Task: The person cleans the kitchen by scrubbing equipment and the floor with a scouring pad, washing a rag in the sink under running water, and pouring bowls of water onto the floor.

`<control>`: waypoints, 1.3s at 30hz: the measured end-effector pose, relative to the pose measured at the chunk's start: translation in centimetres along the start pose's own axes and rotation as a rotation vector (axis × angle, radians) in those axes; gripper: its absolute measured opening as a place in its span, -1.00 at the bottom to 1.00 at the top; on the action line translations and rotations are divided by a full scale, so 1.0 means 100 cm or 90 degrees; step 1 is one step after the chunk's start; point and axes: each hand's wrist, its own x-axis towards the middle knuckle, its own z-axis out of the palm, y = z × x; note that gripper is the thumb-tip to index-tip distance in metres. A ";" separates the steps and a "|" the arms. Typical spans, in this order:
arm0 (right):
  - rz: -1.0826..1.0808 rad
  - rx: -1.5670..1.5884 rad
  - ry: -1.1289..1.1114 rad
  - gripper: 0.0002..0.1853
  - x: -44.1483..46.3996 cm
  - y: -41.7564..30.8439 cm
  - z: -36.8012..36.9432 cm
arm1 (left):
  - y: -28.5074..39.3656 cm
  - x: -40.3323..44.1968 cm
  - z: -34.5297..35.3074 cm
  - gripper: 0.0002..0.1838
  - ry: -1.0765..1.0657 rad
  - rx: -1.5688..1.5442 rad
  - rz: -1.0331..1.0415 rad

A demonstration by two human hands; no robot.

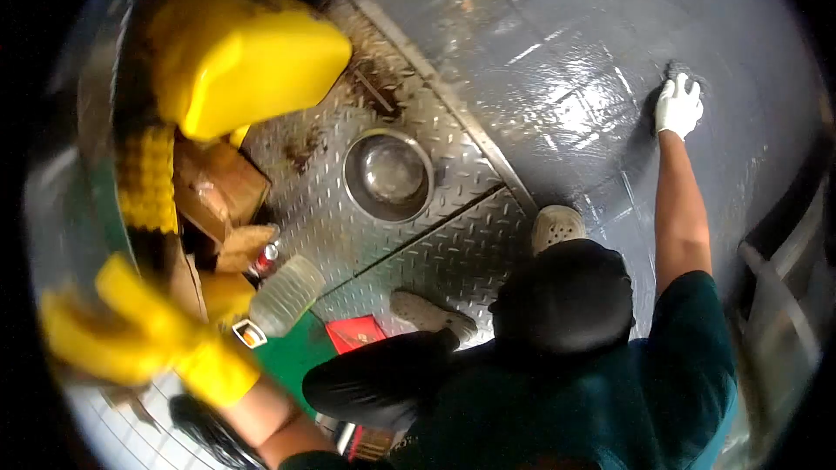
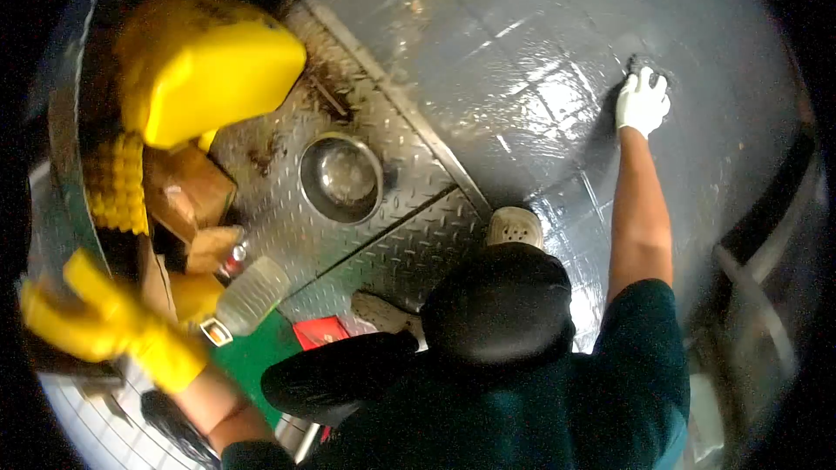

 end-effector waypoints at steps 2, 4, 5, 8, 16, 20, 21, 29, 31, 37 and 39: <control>-0.072 0.112 -0.135 -0.68 -0.002 -0.079 -0.038 | -0.012 -0.090 0.063 -0.30 -0.114 -0.117 -0.129; -0.270 0.176 -0.158 -0.69 -0.036 -0.173 -0.085 | -0.014 -0.206 0.122 -0.19 -0.268 -0.201 -0.264; -0.311 0.288 -0.167 -0.70 -0.067 -0.209 -0.092 | -0.006 -0.269 0.146 -0.18 -0.310 -0.259 -0.427; -0.711 0.358 -0.275 -0.64 -0.128 -0.266 -0.110 | 0.037 -0.392 0.170 -0.18 -0.588 -0.362 -0.924; -0.601 0.523 -0.516 -0.44 -0.145 -0.249 -0.140 | 0.092 -0.471 0.177 -0.58 -0.700 -0.914 -1.468; -0.279 0.632 -0.579 -0.51 -0.119 -0.228 -0.134 | 0.093 -0.330 0.172 -0.52 -0.656 -0.768 -1.251; -0.177 0.717 -0.617 -0.49 -0.116 -0.225 -0.123 | 0.096 -0.295 0.175 -0.44 -0.654 -0.748 -1.061; 0.081 0.981 -0.686 -0.44 -0.071 -0.229 -0.174 | 0.087 -0.195 0.191 -0.19 -0.480 -0.118 -0.013; 0.105 1.031 -0.646 -0.45 -0.056 -0.230 -0.195 | 0.050 -0.222 0.184 -0.23 -0.459 -0.092 0.049; -0.133 0.999 -0.177 -0.44 0.015 -0.272 -0.328 | -0.043 -0.246 0.053 -0.10 -0.730 0.015 -0.042; -0.145 0.964 0.027 -0.42 0.050 -0.296 -0.381 | -0.063 -0.246 0.010 -0.07 -0.783 -0.062 -0.136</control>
